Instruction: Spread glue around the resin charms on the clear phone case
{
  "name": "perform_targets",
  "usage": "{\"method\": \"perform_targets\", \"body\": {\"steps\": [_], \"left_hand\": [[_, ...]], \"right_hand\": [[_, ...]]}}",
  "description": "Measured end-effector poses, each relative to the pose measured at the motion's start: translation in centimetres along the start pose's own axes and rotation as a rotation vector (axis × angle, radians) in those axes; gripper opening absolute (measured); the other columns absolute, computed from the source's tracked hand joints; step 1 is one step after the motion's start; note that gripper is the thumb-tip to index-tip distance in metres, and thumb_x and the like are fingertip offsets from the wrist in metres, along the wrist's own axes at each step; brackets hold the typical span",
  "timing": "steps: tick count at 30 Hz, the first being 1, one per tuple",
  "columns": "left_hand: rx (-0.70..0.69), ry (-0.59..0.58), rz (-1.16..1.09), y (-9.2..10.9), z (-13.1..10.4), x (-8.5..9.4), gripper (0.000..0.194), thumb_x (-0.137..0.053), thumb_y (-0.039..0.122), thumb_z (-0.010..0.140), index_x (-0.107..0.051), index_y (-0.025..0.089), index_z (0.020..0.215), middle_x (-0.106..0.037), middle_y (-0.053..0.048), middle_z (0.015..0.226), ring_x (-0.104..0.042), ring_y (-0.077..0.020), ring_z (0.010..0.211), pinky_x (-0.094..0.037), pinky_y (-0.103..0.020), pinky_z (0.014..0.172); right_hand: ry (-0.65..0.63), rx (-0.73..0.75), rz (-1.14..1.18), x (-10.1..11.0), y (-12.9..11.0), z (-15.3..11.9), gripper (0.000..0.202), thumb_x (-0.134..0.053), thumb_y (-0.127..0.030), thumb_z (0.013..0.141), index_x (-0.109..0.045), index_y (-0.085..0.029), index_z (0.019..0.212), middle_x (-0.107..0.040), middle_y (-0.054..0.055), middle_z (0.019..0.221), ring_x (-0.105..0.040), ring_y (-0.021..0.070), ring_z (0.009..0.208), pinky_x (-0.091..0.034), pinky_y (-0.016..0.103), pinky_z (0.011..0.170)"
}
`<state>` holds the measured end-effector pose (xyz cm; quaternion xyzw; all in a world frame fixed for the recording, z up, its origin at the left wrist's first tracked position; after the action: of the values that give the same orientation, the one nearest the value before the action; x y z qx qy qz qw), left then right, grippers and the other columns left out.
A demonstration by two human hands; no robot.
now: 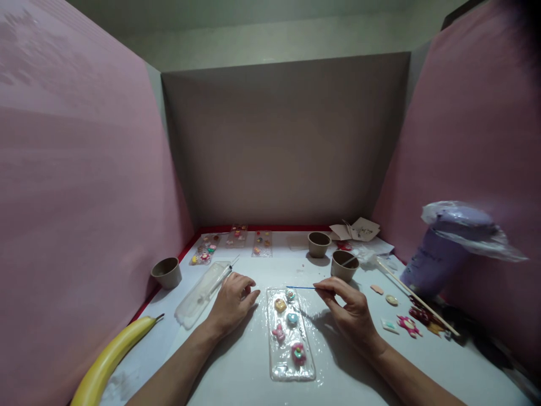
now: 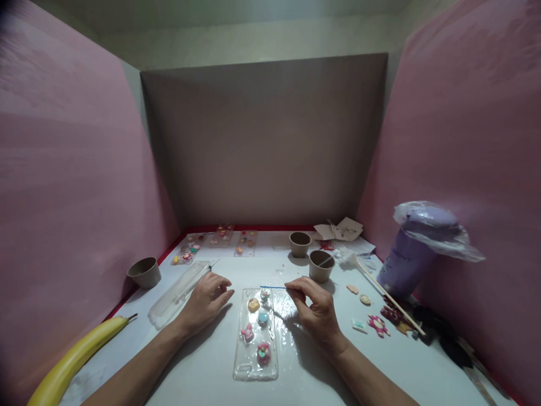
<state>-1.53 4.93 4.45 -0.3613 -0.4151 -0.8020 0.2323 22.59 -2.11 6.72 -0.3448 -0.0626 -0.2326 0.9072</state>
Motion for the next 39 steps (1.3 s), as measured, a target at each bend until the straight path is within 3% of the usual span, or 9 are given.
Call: {"method": "perform_targets", "body": {"steps": [39], "left_hand": [[-0.041, 0.014, 0.032, 0.23, 0.34, 0.01, 0.010, -0.057, 0.028, 0.085, -0.062, 0.019, 0.084, -0.064, -0.004, 0.078, -0.055, -0.0203, 0.079, -0.043, -0.038, 0.078]], "right_hand": [[-0.019, -0.013, 0.005, -0.40, 0.12, 0.05, 0.009, -0.059, -0.018, 0.087, -0.069, -0.018, 0.085, -0.066, 0.005, 0.074, -0.060, 0.0157, 0.066, -0.049, 0.028, 0.057]]}}
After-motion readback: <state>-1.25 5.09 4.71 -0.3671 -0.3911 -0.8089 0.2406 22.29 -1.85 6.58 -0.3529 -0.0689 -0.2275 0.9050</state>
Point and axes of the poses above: each hand's wrist, its own z-axis towards the middle knuckle, its own x-axis out of the back of the hand, y = z × x, the point moved 9 cm from there along z, towards the middle knuckle
